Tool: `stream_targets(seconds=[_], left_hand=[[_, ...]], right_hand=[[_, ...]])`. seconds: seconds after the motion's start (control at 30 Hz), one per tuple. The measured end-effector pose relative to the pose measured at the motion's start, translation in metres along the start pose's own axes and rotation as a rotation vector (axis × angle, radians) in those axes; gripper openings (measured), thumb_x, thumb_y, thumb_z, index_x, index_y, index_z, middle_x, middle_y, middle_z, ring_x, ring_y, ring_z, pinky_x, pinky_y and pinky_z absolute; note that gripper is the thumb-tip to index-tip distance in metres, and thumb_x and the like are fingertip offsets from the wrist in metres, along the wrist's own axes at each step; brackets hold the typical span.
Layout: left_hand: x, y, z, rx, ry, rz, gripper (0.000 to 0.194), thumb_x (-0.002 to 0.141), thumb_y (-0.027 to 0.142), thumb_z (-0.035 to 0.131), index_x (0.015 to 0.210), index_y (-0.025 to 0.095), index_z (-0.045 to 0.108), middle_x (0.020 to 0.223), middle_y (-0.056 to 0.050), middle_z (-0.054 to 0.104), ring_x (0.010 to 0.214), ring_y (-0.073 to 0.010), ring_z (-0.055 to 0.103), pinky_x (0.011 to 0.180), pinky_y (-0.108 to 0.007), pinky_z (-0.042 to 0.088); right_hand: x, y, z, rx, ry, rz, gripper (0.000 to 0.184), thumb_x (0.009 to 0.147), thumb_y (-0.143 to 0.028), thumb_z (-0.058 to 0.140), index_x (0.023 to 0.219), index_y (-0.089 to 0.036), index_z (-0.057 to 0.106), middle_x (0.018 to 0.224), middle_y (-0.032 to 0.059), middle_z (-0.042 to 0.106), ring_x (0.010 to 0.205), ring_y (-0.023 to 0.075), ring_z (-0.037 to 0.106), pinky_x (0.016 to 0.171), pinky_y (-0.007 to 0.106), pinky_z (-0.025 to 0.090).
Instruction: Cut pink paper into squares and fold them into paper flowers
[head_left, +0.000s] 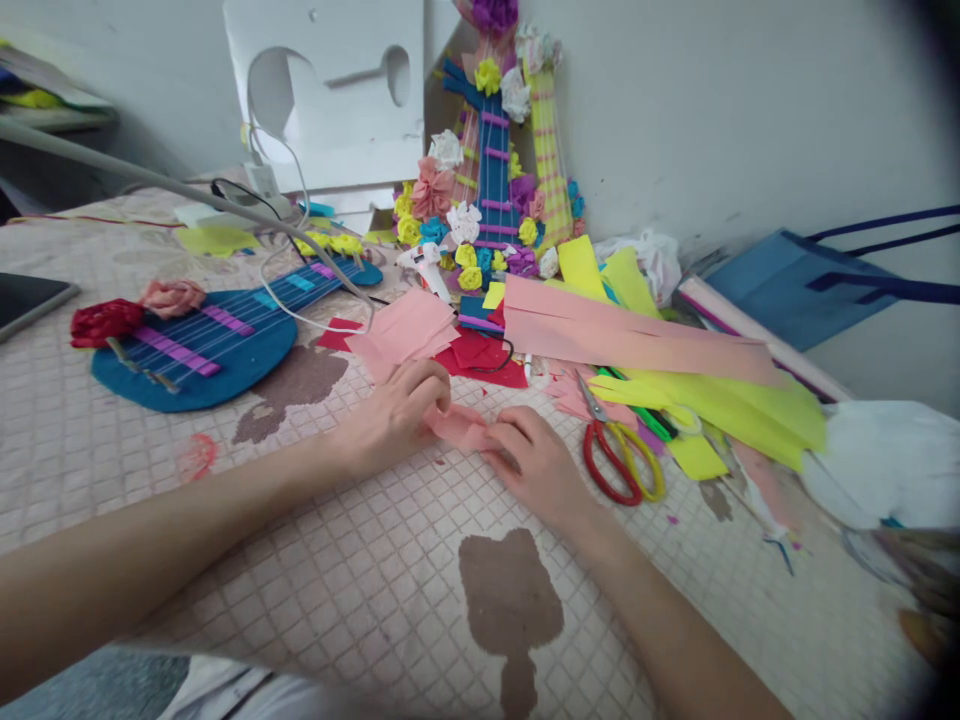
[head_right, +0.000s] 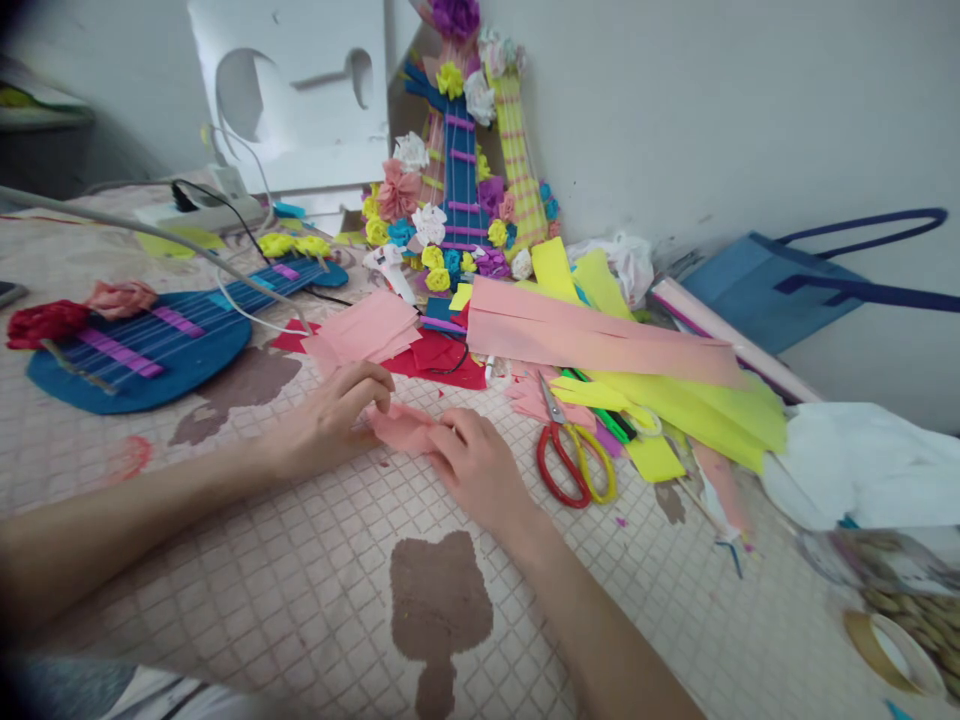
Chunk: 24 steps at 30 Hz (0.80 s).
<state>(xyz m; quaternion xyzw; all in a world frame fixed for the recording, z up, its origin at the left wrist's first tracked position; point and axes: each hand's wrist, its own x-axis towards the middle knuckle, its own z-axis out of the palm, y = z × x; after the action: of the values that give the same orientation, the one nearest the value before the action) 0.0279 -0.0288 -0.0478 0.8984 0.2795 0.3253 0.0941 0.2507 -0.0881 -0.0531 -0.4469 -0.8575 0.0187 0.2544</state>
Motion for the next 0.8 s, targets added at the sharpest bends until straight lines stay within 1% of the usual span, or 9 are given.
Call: stream_targets(seconds=[0.07,0.13,0.23,0.33,0.53,0.63,0.8], left_hand=[[0.0002,0.0016,-0.0007,0.056,-0.002,0.009,0.014,0.078,0.011,0.054,0.086,0.018,0.044,0.099,-0.006,0.053,0.096,-0.0188,0.05,0.084,-0.033,0.041],[0.0001,0.0028,-0.0016,0.116,-0.009,0.017,0.013,0.079,0.011,0.053,0.087,0.018,0.045,0.096,-0.005,0.054,0.095,-0.019,0.051,0.083,-0.033,0.038],[-0.0003,0.0029,-0.0032,0.193,-0.052,0.011,0.011,0.079,0.012,0.053,0.084,0.018,0.046,0.09,-0.004,0.056,0.089,-0.0188,0.052,0.081,-0.035,0.035],[-0.0008,0.0024,-0.0051,0.226,-0.1,0.0,0.007,0.08,0.016,0.055,0.08,0.018,0.049,0.086,-0.003,0.058,0.084,-0.0185,0.052,0.082,-0.036,0.033],[-0.0021,0.006,-0.0081,0.281,-0.081,0.004,0.008,0.08,0.017,0.056,0.075,0.018,0.049,0.087,-0.003,0.059,0.083,-0.0179,0.053,0.08,-0.035,0.032],[-0.0027,0.0078,-0.008,0.283,-0.118,0.026,0.011,0.083,0.018,0.053,0.072,0.017,0.05,0.084,-0.003,0.06,0.078,-0.0171,0.052,0.078,-0.035,0.032],[-0.0049,0.008,-0.0071,0.204,-0.16,0.028,0.011,0.087,0.018,0.05,0.079,0.017,0.056,0.086,-0.002,0.063,0.081,-0.0165,0.054,0.079,-0.034,0.032]], right_hand=[[0.0001,-0.0019,0.0009,0.01,-0.008,-0.025,0.013,0.088,-0.015,0.048,0.093,-0.02,0.059,0.095,0.0088,0.057,0.087,0.0211,0.055,0.076,0.037,0.05],[0.0003,-0.0024,0.0009,0.026,-0.011,-0.034,0.015,0.089,-0.015,0.045,0.09,-0.02,0.06,0.093,0.0086,0.059,0.086,0.0205,0.056,0.075,0.037,0.05],[0.0,-0.0008,-0.0004,0.044,-0.014,-0.019,0.017,0.09,-0.014,0.044,0.089,-0.02,0.06,0.094,0.0084,0.06,0.087,0.0203,0.057,0.077,0.036,0.05],[-0.001,0.0021,-0.0013,0.068,-0.034,-0.003,0.015,0.089,-0.013,0.045,0.089,-0.02,0.058,0.095,0.008,0.059,0.09,0.0201,0.057,0.079,0.036,0.05],[-0.0017,0.004,-0.0012,0.116,-0.077,0.022,0.015,0.089,-0.012,0.044,0.09,-0.02,0.056,0.095,0.0077,0.059,0.091,0.0196,0.056,0.08,0.037,0.05],[-0.0018,0.0036,-0.0017,0.119,-0.073,0.023,0.015,0.089,-0.011,0.044,0.089,-0.02,0.056,0.095,0.008,0.059,0.09,0.0194,0.056,0.08,0.035,0.049],[-0.0026,0.0041,-0.0014,0.119,-0.075,0.028,0.013,0.089,-0.012,0.045,0.089,-0.019,0.055,0.095,0.0078,0.058,0.09,0.0189,0.056,0.08,0.034,0.049]])
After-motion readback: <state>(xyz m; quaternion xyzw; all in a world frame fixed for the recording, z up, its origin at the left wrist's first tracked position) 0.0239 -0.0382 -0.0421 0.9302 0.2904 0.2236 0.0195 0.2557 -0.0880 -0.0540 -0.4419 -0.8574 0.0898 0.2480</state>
